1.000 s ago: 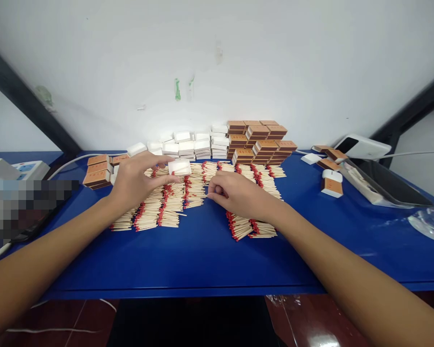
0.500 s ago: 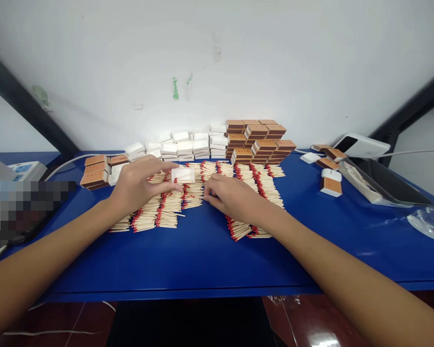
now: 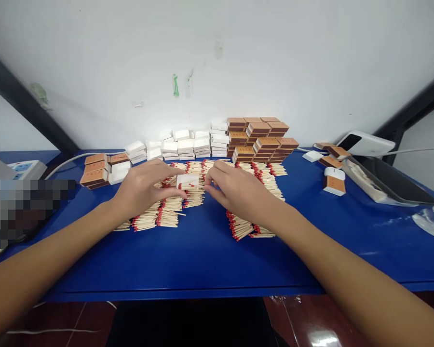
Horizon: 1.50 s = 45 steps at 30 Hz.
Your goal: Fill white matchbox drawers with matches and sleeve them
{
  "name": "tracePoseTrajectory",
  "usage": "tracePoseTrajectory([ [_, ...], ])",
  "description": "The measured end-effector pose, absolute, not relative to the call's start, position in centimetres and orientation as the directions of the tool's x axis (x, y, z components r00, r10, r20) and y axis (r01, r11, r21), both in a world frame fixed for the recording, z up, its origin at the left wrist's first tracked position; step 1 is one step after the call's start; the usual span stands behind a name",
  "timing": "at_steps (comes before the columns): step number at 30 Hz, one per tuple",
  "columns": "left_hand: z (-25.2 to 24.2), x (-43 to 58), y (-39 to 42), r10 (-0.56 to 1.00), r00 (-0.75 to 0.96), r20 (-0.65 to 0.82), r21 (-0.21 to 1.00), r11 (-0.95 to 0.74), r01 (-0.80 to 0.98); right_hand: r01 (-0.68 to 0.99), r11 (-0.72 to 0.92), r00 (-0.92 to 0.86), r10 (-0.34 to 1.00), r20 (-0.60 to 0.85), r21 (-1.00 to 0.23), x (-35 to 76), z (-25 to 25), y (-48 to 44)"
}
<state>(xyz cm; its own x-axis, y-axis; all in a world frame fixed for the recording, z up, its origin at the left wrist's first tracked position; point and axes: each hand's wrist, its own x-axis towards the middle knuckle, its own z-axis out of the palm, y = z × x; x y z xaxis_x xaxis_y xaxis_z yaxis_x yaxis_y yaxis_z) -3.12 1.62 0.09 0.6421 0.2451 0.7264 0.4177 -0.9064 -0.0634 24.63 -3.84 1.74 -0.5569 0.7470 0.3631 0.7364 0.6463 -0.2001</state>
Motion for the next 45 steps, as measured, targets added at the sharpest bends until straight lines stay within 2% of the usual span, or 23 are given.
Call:
tracePoseTrajectory([
  [6, 0.2, -2.0, 0.4, 0.162, 0.667, 0.728, -0.082, -0.944, 0.319, 0.718, 0.677, -0.584, 0.713, 0.388, -0.162, 23.9, 1.4, -4.5],
  [17, -0.2, -2.0, 0.5, 0.213, 0.609, 0.764, 0.007, -0.947, 0.322, 0.722, 0.688, -0.598, 0.672, 0.437, -0.071, 23.9, 2.2, -5.0],
  [21, -0.1, -2.0, 0.5, 0.291, 0.586, 0.756, 0.063, -0.924, 0.378, 0.738, 0.673, -0.579, 0.668, 0.467, -0.048, 23.8, 2.4, -5.0],
  [28, 0.5, -1.8, -0.3, 0.472, 0.600, 0.646, 0.258, -0.875, 0.411, 0.766, 0.639, -0.531, 0.691, 0.491, -0.071, 23.9, 2.5, -5.0],
  [33, 0.5, -1.9, -0.3, 0.428, 0.551, 0.717, 0.179, -0.876, 0.447, 0.765, 0.641, -0.530, 0.687, 0.497, -0.071, 24.0, 2.5, -5.0],
  [39, 0.7, -1.9, -0.2, 0.453, 0.544, 0.706, 0.175, -0.856, 0.486, 0.764, 0.640, -0.522, 0.688, 0.503, -0.082, 24.0, 2.6, -4.9],
  [45, 0.2, -2.0, 0.1, 0.335, 0.577, 0.745, 0.072, -0.900, 0.429, 0.748, 0.657, -0.545, 0.688, 0.478, -0.092, 24.2, 2.7, -4.8],
])
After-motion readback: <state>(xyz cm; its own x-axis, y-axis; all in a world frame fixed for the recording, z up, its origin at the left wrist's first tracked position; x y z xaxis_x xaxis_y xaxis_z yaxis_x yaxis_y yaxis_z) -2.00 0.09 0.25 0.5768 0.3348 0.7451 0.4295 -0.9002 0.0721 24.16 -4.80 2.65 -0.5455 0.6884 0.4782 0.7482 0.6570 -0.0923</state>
